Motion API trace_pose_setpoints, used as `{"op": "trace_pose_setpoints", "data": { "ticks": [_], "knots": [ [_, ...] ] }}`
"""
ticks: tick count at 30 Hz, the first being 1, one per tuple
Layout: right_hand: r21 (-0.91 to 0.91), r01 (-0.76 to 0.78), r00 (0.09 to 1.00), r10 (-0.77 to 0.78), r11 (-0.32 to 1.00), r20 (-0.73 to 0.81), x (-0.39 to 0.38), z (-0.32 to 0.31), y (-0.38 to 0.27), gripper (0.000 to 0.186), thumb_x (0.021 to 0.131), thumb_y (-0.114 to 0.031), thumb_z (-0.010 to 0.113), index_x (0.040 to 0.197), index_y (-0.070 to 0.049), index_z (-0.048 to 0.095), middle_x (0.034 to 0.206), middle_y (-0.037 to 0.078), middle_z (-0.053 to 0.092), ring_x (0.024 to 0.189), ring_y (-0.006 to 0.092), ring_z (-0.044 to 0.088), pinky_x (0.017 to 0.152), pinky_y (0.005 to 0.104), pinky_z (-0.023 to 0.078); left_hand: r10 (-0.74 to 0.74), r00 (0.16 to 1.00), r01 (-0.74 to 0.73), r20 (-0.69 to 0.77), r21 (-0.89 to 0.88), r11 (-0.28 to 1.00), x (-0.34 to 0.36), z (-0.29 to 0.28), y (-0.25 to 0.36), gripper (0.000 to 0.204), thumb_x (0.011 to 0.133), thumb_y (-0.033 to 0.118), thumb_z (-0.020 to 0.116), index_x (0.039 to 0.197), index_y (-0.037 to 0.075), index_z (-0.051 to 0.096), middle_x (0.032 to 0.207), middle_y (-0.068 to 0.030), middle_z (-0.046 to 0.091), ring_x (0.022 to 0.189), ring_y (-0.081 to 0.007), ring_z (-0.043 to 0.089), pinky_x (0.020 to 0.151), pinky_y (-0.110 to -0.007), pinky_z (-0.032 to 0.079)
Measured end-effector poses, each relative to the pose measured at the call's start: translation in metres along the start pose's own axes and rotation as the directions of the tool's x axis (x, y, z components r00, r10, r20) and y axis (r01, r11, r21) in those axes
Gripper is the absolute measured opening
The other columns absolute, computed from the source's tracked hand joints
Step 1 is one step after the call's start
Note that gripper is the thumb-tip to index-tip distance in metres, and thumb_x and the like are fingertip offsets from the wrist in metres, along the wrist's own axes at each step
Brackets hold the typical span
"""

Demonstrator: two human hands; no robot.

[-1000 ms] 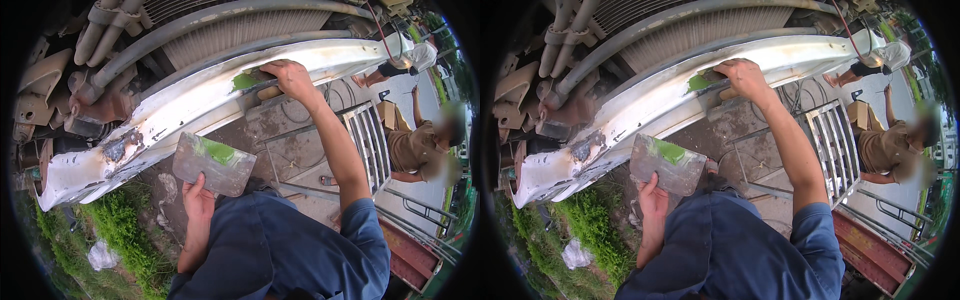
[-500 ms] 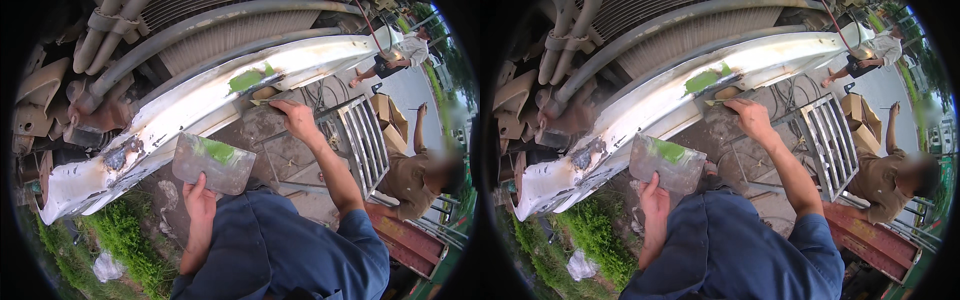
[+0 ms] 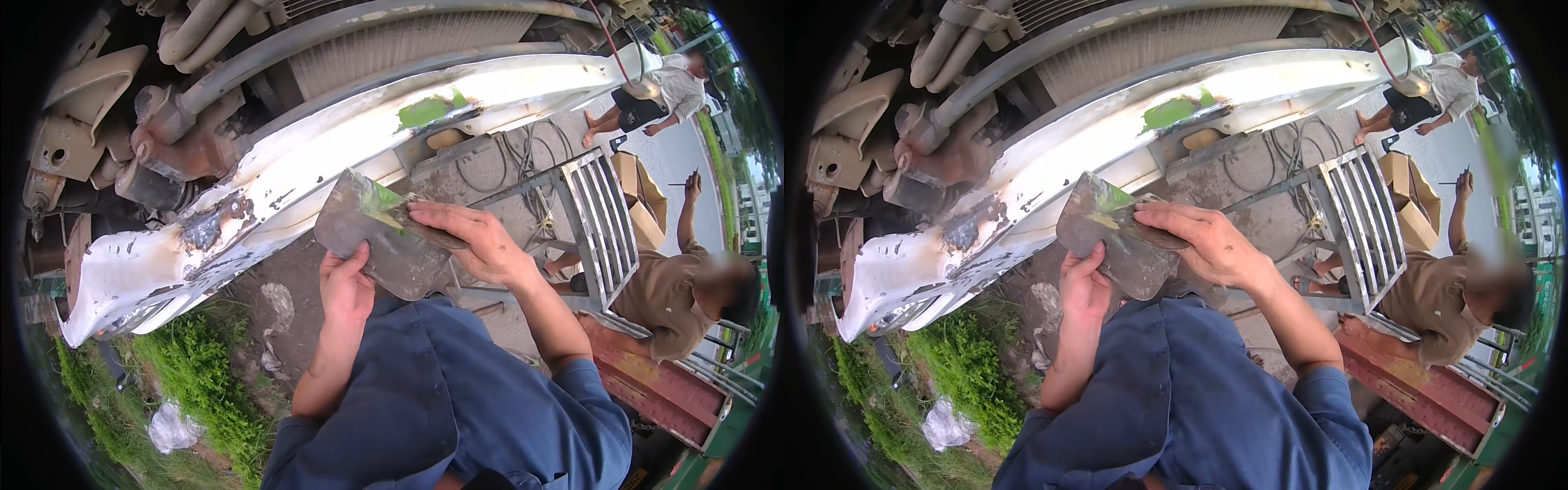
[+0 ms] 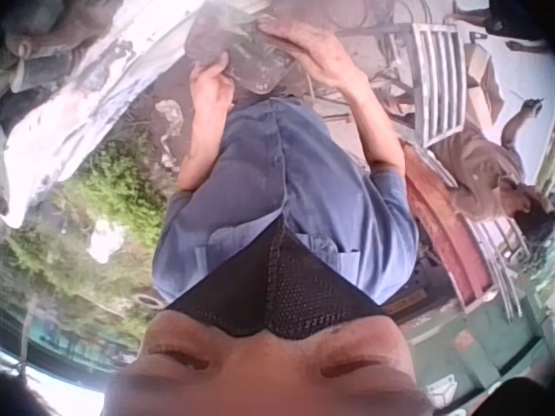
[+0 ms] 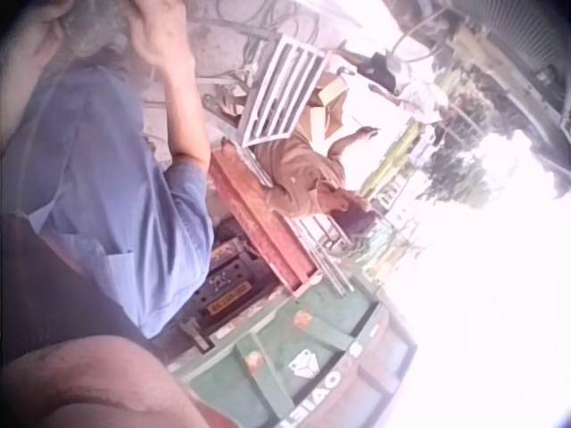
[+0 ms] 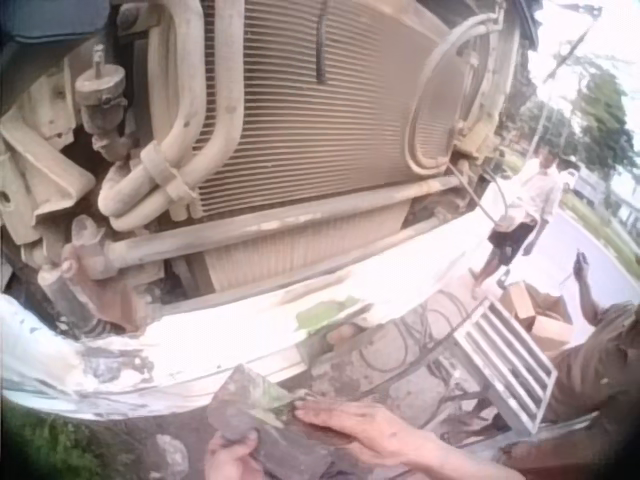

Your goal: The person applies green body filler to a damaged vehicle part using metal spreaders, smoothing it over the surface and then scraping off excess.

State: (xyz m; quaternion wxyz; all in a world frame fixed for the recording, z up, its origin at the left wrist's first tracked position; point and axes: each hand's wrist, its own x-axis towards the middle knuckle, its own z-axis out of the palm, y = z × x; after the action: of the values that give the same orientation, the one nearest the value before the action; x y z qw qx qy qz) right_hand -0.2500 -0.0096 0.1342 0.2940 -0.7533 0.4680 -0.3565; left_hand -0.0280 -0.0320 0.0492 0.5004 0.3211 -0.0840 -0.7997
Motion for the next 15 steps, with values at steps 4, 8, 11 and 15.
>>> {"op": "trace_pose_setpoints", "data": {
  "ticks": [4, 8, 11, 15],
  "knots": [
    [-0.206, -0.002, 0.995, 0.021, 0.979, 0.093, -0.023, -0.012, -0.010, 0.040, 0.085, -0.005, 0.058, 0.125, -0.001, 0.058, 0.123, 0.021, 0.061, 0.114, 0.0384, 0.059, 0.094, 0.0404, 0.050, 0.016, 1.000, -0.018, 0.020, 0.086, 0.996, -0.006, -0.008, 0.003, 0.030, 0.090, -0.007, 0.057, 0.119, -0.002, 0.055, 0.118, -0.0134, 0.063, 0.108, -0.0219, 0.062, 0.095, -0.038, 0.051],
    [-0.410, -0.254, 0.904, 0.366, 0.876, 0.220, -0.048, -0.031, -0.010, 0.036, 0.089, -0.007, 0.056, 0.124, 0.001, 0.057, 0.109, 0.022, 0.066, 0.097, 0.0393, 0.065, 0.082, 0.0412, 0.053, 0.187, 0.982, -0.191, 0.042, 0.173, 0.966, -0.010, 0.001, 0.014, 0.029, 0.089, -0.007, 0.060, 0.117, -0.004, 0.055, 0.116, -0.0153, 0.063, 0.105, -0.0207, 0.062, 0.090, -0.035, 0.052],
    [-0.124, -0.598, 0.796, 0.569, 0.791, -0.206, -0.046, -0.041, -0.040, 0.026, 0.095, -0.015, 0.054, 0.114, 0.002, 0.059, 0.087, 0.023, 0.065, 0.077, 0.0407, 0.062, 0.068, 0.0398, 0.049, 0.416, 0.901, -0.434, 0.123, 0.295, 0.851, -0.017, 0.026, 0.015, 0.028, 0.090, -0.004, 0.062, 0.117, -0.005, 0.055, 0.111, -0.0141, 0.065, 0.096, -0.0170, 0.064, 0.082, -0.029, 0.053],
    [0.286, -0.443, 0.785, 0.522, 0.850, -0.333, -0.028, 0.002, -0.034, 0.024, 0.098, -0.016, 0.053, 0.115, 0.000, 0.059, 0.086, 0.017, 0.067, 0.077, 0.0202, 0.060, 0.074, 0.0348, 0.047, 0.608, 0.743, -0.664, 0.279, 0.425, 0.616, -0.022, 0.040, 0.003, 0.024, 0.091, -0.002, 0.061, 0.115, -0.008, 0.058, 0.107, -0.0136, 0.067, 0.093, -0.0151, 0.064, 0.081, -0.026, 0.051]
  ]
}}
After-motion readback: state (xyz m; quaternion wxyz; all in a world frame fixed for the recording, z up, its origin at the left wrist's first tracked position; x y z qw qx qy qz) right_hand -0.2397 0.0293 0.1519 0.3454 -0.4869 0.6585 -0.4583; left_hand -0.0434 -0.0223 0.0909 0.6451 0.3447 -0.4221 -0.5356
